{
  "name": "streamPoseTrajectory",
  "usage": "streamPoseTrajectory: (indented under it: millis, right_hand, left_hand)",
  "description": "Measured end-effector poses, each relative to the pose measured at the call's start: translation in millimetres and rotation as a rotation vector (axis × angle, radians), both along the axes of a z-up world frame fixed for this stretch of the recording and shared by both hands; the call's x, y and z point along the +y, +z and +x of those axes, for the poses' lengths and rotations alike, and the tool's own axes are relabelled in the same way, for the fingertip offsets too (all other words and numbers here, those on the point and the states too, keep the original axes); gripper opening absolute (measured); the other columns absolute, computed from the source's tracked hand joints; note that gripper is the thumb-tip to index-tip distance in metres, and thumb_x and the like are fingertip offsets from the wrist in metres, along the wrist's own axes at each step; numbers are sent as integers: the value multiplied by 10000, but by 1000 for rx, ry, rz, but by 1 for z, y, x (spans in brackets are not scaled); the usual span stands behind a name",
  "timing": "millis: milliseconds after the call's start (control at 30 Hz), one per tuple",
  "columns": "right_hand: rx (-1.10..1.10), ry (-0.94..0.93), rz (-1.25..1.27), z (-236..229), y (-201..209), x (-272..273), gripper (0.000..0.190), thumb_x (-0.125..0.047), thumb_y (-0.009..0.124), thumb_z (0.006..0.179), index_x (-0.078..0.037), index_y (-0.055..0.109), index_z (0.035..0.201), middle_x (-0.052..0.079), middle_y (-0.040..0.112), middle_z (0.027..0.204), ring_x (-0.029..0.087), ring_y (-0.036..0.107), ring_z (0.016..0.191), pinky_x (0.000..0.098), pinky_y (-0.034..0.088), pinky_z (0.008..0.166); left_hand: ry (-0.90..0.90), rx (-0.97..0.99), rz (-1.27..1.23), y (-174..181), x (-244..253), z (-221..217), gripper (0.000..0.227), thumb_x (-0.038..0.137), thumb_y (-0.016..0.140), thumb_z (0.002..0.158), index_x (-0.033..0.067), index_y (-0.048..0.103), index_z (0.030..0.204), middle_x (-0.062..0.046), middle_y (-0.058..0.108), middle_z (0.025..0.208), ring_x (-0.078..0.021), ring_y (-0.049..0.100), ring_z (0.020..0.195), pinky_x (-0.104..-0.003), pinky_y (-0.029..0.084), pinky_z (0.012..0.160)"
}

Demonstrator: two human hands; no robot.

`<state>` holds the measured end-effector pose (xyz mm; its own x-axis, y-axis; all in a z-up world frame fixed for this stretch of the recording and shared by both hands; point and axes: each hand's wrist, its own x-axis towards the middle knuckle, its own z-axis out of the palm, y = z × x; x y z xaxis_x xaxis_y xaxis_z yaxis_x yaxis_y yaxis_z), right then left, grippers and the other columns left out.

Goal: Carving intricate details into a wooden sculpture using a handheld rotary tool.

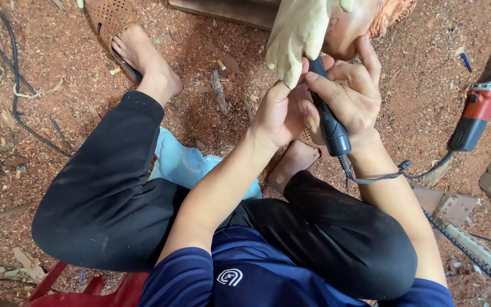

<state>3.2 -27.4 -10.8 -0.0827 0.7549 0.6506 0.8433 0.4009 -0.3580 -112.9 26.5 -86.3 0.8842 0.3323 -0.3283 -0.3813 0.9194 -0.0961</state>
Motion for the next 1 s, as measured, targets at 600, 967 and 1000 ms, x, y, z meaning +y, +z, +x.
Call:
streamPoseTrajectory:
  millis: [600,967,1000]
  right_hand:
    - [-115,-18,-32,-10,-5,-2,315,-143,628,1115,121,797,1088,170,803,784,389,694,819,742,240,1192]
    - [-97,-19,-69,-5,-9,-9,333,-168,671,1105,120,824,1170,213,780,788,431,709,831,732,256,1182]
    - [-97,-21,-71,-6,-8,-8,333,-168,671,1105,120,824,1170,213,780,788,431,709,831,732,256,1182]
  left_hand:
    - [26,-90,-12,-56,-9,-3,532,319,509,1086,-28,523,1490,-201,625,1417,-207,676,1175,-192,561,731]
    - [-62,16,37,-36,-6,-5,589,400,450,1033,-134,678,935,-258,606,536,-354,609,429,-442,487,351]
    - [-64,16,36,-35,-6,-5,589,400,450,1033,-134,678,935,-258,606,536,-354,609,429,-442,487,351]
